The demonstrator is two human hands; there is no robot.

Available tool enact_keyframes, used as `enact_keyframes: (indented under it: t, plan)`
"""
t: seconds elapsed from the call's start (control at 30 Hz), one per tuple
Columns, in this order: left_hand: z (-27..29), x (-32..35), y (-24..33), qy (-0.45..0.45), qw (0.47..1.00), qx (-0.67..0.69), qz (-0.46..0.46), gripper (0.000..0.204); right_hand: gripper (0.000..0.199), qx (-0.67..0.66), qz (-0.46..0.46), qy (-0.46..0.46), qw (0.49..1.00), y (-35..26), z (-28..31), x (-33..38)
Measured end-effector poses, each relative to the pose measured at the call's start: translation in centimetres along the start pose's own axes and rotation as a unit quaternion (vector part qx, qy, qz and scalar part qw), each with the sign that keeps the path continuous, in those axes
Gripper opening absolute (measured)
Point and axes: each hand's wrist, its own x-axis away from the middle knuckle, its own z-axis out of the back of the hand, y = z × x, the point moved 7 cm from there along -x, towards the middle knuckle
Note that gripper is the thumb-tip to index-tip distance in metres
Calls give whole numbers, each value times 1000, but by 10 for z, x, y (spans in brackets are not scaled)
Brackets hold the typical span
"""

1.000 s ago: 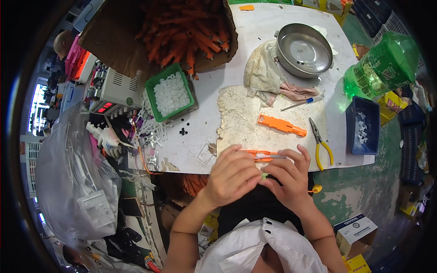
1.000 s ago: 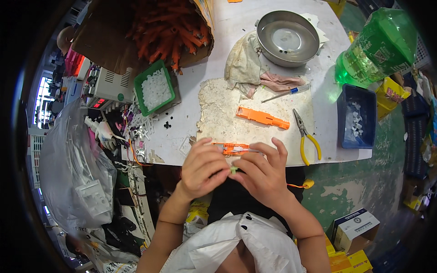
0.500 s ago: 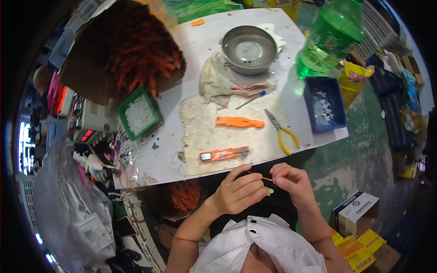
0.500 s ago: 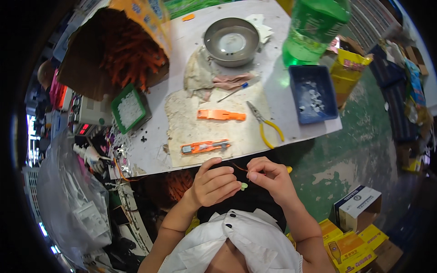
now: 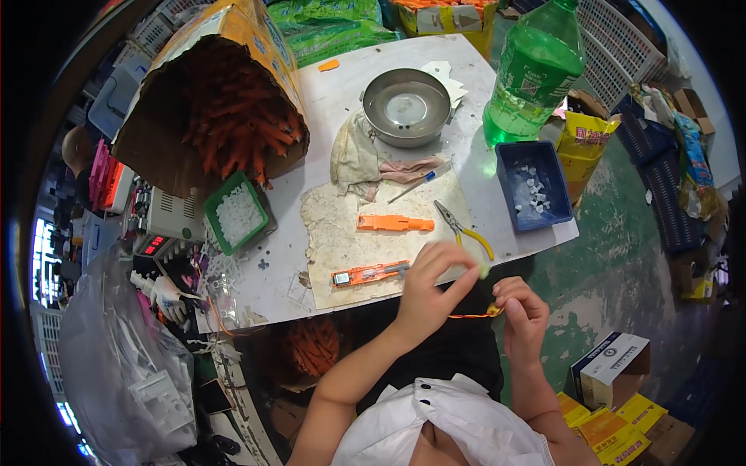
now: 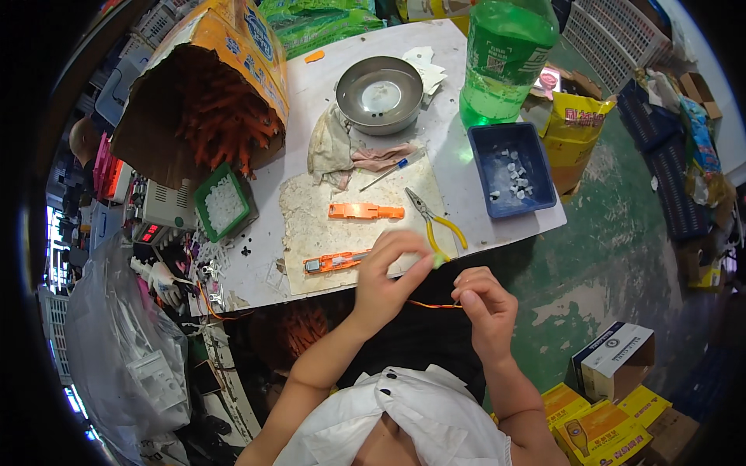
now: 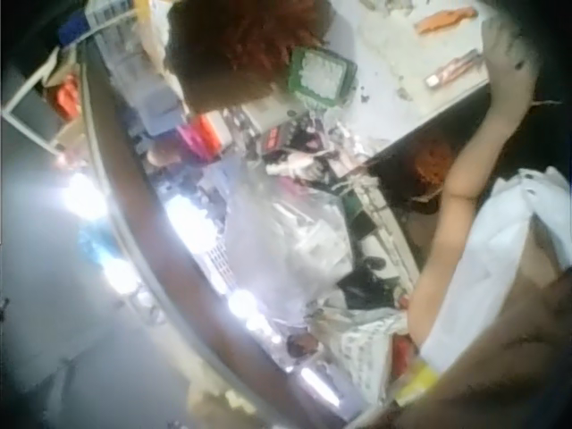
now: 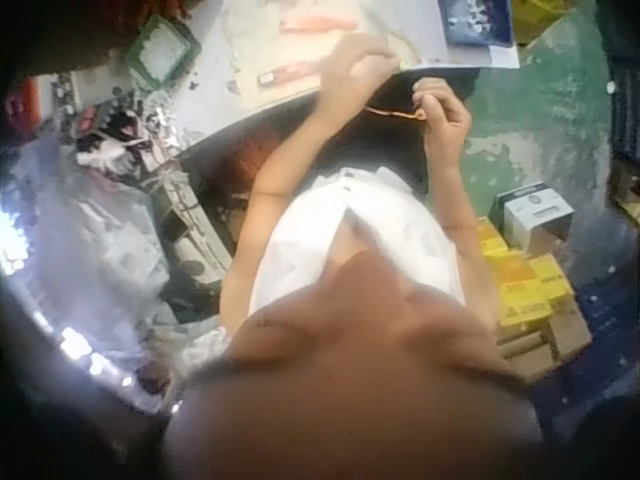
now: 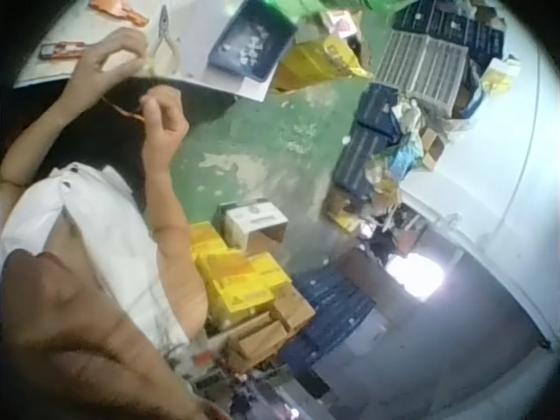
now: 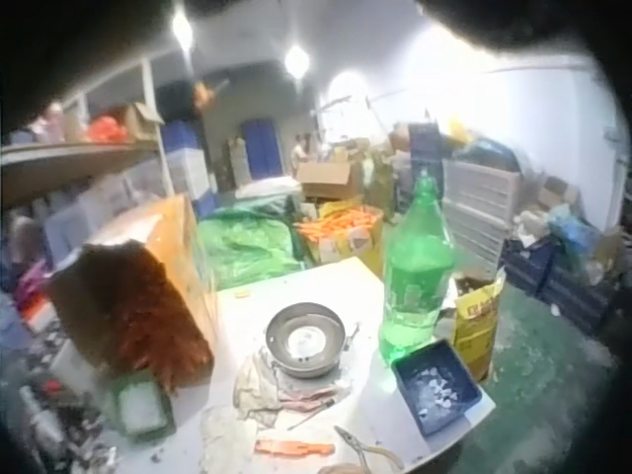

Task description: The person assembles small orange plastic components at a cluttered workbench. They insert small white and black pieces into the orange housing, use a screwdriver to tighten internal screws, and use pliers to adjust or remove parts. The person repeatedly handles the orange device, opening and closing it to fit the internal components.

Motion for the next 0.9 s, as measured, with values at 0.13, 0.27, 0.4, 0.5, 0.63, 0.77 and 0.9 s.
enact_keyframes:
  t: [0.13,0.27,0.4,0.5,0.63,0.77,0.9]
  plan:
    - [-46,-64,12,61,979,-53,-187,15,10,70,99,-12,993,-22,-10,7]
    - [-88,-81,-10,4,976,-128,-177,61,14,101,137,10,985,-23,-7,16]
    - [-31,-47,6,-24,973,-119,-199,63,15,146,119,24,982,-13,13,21]
    - [76,-19,2,85,961,-189,-184,44,13,157,77,-3,985,-9,11,20]
    - [219,9,-10,198,855,-472,-84,27,13,139,24,-2,990,-2,-3,13]
    - [310,6,-33,148,825,-545,3,18,14,79,22,-41,996,1,-46,9]
    - [328,-12,-46,17,823,-568,22,14,11,62,79,-87,991,-4,-76,15]
